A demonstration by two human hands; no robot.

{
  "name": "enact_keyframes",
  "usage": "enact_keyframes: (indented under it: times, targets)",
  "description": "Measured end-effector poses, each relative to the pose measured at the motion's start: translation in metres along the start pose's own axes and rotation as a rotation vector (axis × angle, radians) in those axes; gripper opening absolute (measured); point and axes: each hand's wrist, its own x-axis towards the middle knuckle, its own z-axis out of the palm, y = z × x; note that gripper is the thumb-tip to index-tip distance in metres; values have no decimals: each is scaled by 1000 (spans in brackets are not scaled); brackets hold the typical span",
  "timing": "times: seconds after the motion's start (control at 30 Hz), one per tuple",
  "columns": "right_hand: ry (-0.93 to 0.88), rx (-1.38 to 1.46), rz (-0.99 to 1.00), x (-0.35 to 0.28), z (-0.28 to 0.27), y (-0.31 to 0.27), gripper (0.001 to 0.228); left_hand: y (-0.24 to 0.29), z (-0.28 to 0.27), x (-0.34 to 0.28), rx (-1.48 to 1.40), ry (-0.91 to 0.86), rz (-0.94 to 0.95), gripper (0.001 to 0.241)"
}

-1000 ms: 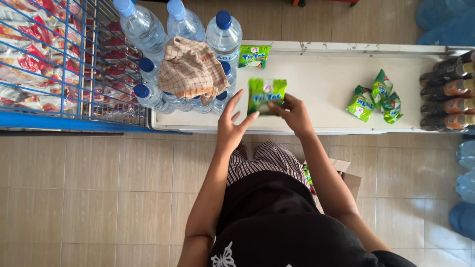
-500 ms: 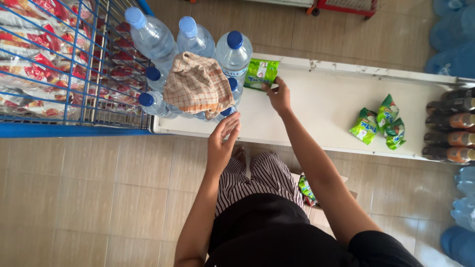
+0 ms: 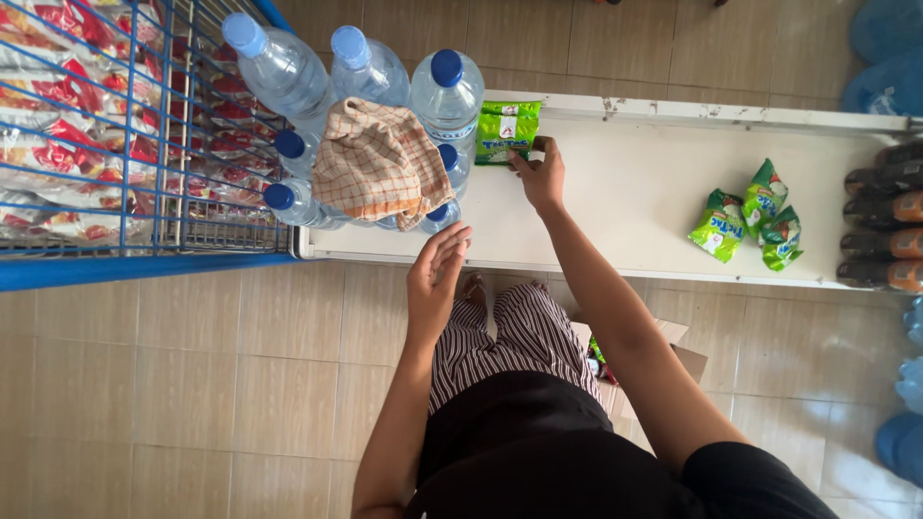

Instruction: The person sits on the floor and arranges small snack packets into a white plastic basket. They then wipe a shelf with a cloth and place green Tic Tac packets onto the shelf.

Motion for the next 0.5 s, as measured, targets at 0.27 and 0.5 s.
enact_keyframes:
  times: [0.27, 0.5]
  targets:
    - [120, -158, -36, -22, -17, -3, 73, -4, 13, 8, -62, -80, -18, 38]
    - [174, -222, 99, -103, -102, 15, 74, -8, 54, 34, 193, -346, -36, 37]
